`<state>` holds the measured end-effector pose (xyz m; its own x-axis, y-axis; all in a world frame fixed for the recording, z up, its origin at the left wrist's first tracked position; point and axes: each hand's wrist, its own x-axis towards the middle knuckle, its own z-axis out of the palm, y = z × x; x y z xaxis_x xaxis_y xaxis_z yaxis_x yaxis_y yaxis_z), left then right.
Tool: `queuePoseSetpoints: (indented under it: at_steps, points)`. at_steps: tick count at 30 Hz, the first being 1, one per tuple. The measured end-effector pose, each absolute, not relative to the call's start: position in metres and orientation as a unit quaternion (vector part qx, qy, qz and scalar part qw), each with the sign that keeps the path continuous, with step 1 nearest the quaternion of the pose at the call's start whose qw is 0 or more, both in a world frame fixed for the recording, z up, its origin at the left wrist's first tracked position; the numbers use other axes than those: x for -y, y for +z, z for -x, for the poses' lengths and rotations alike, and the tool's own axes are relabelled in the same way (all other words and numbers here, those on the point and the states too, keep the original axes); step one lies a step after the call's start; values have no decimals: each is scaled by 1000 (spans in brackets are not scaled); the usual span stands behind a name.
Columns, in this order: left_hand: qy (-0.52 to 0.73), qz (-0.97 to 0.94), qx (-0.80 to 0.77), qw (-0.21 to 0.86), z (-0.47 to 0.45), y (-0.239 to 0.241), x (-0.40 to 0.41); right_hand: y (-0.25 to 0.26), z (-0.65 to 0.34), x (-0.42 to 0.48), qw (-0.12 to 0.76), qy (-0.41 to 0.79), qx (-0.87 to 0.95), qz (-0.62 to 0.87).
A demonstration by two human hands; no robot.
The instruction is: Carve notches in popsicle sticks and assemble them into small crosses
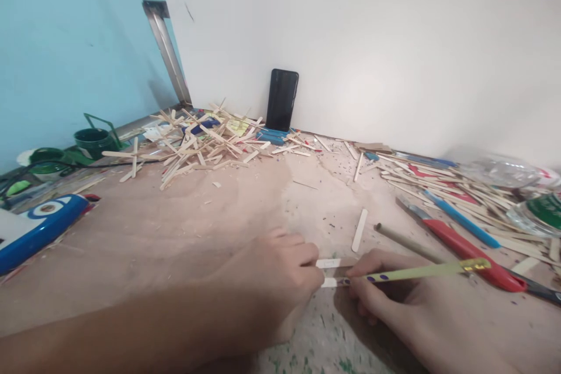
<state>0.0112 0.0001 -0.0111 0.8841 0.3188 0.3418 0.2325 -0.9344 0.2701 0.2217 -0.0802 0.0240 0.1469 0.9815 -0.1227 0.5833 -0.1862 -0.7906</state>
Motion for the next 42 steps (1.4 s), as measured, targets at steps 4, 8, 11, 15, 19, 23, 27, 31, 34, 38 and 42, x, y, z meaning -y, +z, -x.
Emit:
queuePoseSetpoints:
  at_steps: [4,8,11,15,19,23,27,31,34,38,42]
  points:
    - [178,-967,-137,122,-12,-13,0,19,-231,75,274,357,588,672]
    - [168,-963,-151,146,-12,-14,1,16,-238,74,261,361,606,659]
    - [166,-962,-152,158,-11,-14,2,20,-239,73,254,365,613,652]
    - [173,-962,-146,153,-10,-12,2,31,-240,69,234,395,616,640]
    - [176,-963,-143,148,-11,-11,1,40,-240,67,220,398,623,636]
    - [162,-965,-144,149,-12,-10,0,35,-239,69,230,370,632,641]
    - [149,-967,-146,145,-11,-11,-1,23,-239,73,244,330,629,660]
    - [149,-970,-137,137,-11,-11,-2,19,-239,75,251,335,621,663]
    - [154,-970,-136,134,-10,-11,-2,19,-238,74,270,350,606,661]
    - [158,-970,-135,130,-9,-10,-1,20,-234,73,300,361,588,659]
    - [155,-972,-133,118,-9,-9,0,22,-229,72,296,365,575,669]
